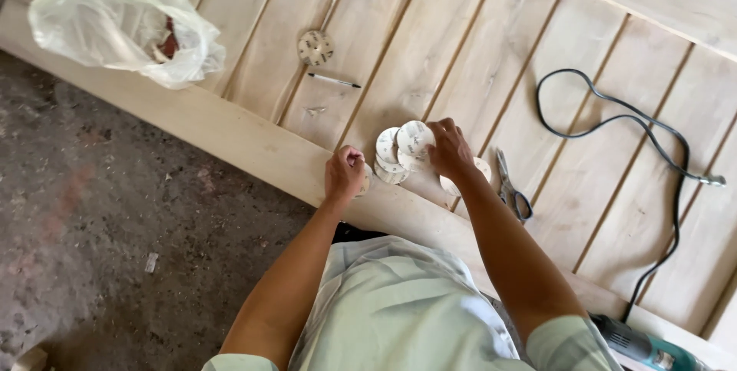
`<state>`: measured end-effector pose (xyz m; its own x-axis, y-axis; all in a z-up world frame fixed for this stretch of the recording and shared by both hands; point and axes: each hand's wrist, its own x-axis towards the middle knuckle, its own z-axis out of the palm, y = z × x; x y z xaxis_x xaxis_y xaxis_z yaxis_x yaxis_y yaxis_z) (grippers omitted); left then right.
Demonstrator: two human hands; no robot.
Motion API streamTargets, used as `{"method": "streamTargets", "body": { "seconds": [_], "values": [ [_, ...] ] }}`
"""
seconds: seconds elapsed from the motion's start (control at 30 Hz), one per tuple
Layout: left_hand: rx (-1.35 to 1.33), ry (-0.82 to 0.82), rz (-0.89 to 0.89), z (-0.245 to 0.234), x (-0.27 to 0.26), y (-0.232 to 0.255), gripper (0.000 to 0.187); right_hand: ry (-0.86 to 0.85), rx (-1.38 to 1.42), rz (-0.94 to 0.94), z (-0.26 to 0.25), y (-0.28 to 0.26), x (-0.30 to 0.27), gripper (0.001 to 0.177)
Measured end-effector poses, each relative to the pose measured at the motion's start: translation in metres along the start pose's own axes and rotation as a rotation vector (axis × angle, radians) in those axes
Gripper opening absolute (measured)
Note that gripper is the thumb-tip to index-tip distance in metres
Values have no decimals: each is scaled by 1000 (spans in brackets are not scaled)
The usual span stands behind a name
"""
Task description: Cutting circular pieces of sandpaper using scissors.
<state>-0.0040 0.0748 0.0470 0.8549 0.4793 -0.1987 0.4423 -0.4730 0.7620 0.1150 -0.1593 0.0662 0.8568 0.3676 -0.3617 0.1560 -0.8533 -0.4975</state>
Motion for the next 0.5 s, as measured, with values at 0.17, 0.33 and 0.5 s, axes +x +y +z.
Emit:
{"method": "streamTargets", "body": {
  "seconds": [0.17, 0.33, 0.5],
  "values": [
    [-30, 32, -41, -29, -3, 2, 12, -17, 20, 52, 2, -26, 23, 52],
    [-66, 103, -102, -60, -12, -29, 12, -142, 35, 151, 28, -2, 25, 26],
    [-61, 129, -115, -54, -12, -62, 12, -10, 8, -119, 10, -23, -6, 61]
  ]
}}
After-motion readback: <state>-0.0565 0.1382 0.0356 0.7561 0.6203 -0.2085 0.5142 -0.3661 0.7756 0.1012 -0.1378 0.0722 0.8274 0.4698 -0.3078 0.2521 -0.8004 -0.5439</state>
